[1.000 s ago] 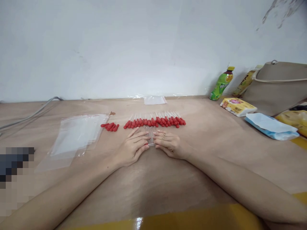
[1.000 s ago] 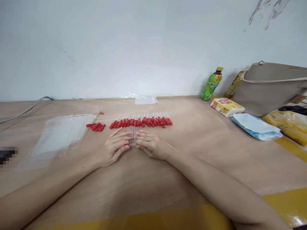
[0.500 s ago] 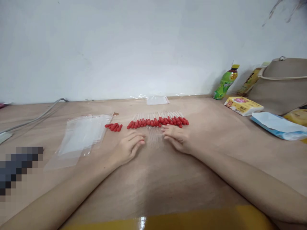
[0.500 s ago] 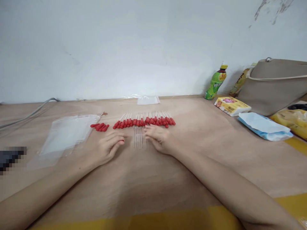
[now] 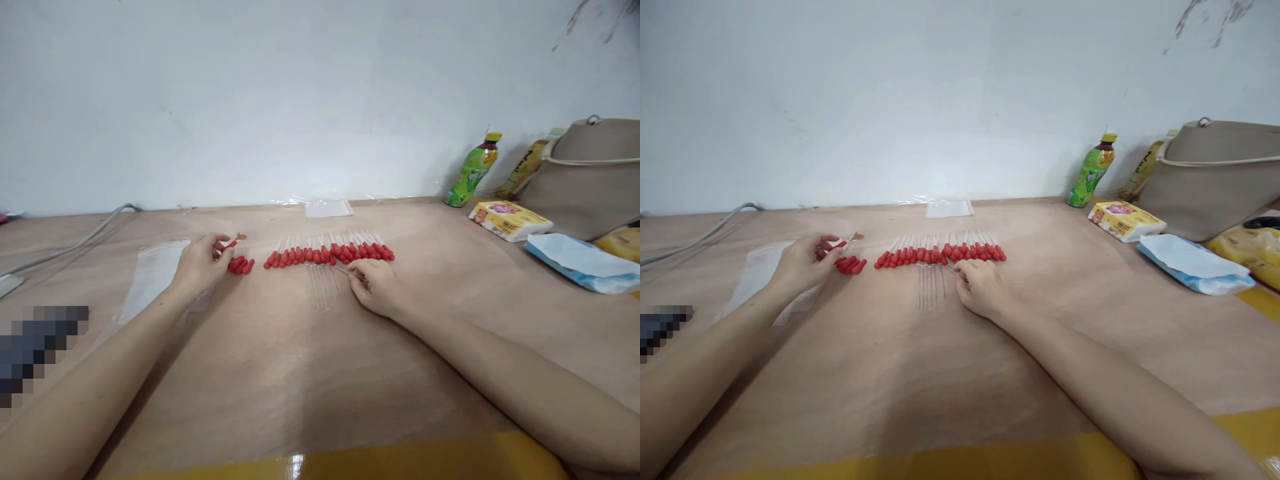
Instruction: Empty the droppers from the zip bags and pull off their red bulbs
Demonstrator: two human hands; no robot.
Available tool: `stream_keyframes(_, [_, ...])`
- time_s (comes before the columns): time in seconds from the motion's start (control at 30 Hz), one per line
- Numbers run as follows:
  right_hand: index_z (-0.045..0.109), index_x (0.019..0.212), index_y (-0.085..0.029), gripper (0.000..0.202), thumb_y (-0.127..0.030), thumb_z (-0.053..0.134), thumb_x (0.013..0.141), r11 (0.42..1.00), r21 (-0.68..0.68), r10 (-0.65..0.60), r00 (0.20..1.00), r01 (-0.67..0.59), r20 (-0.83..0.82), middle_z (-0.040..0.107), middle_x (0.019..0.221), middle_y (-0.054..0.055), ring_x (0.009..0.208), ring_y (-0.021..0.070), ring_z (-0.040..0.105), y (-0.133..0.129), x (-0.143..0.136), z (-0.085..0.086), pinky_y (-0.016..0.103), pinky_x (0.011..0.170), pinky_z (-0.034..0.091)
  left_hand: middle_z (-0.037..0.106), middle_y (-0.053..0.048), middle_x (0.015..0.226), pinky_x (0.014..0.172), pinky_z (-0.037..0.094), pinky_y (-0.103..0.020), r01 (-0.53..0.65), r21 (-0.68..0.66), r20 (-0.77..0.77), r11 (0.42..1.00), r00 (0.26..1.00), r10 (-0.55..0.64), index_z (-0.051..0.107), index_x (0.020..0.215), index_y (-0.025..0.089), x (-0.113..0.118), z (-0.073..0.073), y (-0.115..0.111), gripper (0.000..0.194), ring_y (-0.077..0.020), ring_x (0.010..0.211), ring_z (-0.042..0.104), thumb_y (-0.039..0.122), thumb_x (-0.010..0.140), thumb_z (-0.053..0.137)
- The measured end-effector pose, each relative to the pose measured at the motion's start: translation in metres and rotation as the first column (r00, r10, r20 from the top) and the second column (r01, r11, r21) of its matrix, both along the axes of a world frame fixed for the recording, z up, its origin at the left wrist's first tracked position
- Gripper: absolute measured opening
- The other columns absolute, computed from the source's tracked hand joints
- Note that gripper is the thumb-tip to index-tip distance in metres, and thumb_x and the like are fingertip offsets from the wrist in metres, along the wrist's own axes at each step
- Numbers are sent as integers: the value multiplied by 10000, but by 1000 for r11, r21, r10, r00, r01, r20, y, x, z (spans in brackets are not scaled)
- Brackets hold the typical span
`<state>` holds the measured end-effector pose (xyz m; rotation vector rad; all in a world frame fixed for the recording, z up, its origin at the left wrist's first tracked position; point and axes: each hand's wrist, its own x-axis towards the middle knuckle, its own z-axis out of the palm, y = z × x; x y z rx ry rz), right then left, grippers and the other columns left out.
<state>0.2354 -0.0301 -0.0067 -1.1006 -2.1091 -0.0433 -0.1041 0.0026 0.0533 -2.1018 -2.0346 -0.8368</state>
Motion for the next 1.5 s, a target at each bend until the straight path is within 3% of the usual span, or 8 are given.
stream_keyframes(0.23, [605, 853, -162, 165, -190, 449, 806, 999, -23, 29, 999, -28, 44, 606, 689, 36, 634, 138, 535, -9, -8, 4, 272, 626, 363, 630, -32, 809, 661, 437, -325, -47, -164, -38, 985, 998, 41, 581, 900, 188, -13, -6, 6, 269, -198, 712, 573, 405, 744, 555])
stream_keyframes(0.37, [619, 874, -160, 173, -240, 478, 815, 998, -30, 59, 996, -57, 73, 602, 690, 39, 663, 146, 531, -14, -13, 7, 278, 654, 369, 600, -25, 836, 751, 432, -363, 21, -23, -69, 1000, 997, -22, 593, 862, 187, -10, -9, 3, 258, -208, 805, 551, 412, 818, 474])
stream_keyframes(0.57, [620, 898, -154, 247, -365, 528, 807, 997, -44, 71, 991, -67, 110, 593, 715, 43, 693, 156, 526, -17, -16, 10, 286, 659, 363, 594, -45, 819, 818, 412, -368, 230, 182, -161, 956, 966, -202, 615, 791, 191, 29, -11, -10, 186, -223, 864, 536, 346, 797, 513])
stream_keyframes(0.67, [623, 872, -161, 281, -417, 531, 803, 997, -41, 71, 990, -67, 121, 592, 745, 51, 724, 167, 530, -19, -17, 11, 300, 687, 366, 595, -50, 846, 827, 404, -363, 403, 153, -235, 902, 902, -363, 615, 831, 182, 55, -14, -14, 179, -219, 873, 526, 322, 805, 505])
stream_keyframes(0.83, [625, 873, -167, 300, -443, 531, 802, 997, -44, 71, 989, -65, 130, 599, 780, 55, 749, 169, 536, -19, -17, 11, 305, 709, 372, 582, -73, 973, 832, 400, -368, 492, 85, -283, 867, 846, -452, 601, 977, 174, 85, -16, -4, 235, -228, 927, 516, 312, 814, 504])
stream_keyframes(1.1, [626, 844, -180, 188, -318, 499, 837, 994, -89, 62, 997, -66, -45, 628, 690, 21, 666, 140, 557, -10, -13, 7, 272, 642, 375, 623, -71, 866, 785, 416, -361, 572, 0, -332, 820, 774, -539, 639, 940, 180, 93, -22, 23, 235, -213, 846, 558, 273, 859, 438])
stream_keyframes(1.37, [643, 776, -184, 176, -268, 496, 826, 996, -84, -25, 988, 13, -153, 646, 670, 21, 602, 141, 555, -6, -10, 9, 288, 617, 397, 643, -54, 925, 795, 455, -312, 424, 279, -7, 862, 898, -440, 615, 957, 166, 92, -17, 4, 225, -174, 858, 584, 253, 869, 426])
stream_keyframes(1.5, [629, 897, -185, 173, -269, 497, 823, 1000, -30, -11, 976, 5, -216, 648, 772, 48, 717, 176, 581, -4, -10, 8, 321, 672, 447, 647, -50, 934, 792, 486, -322, 340, 292, 202, 894, 892, -405, 624, 968, 175, 88, -13, -20, 223, -176, 874, 596, 288, 848, 473])
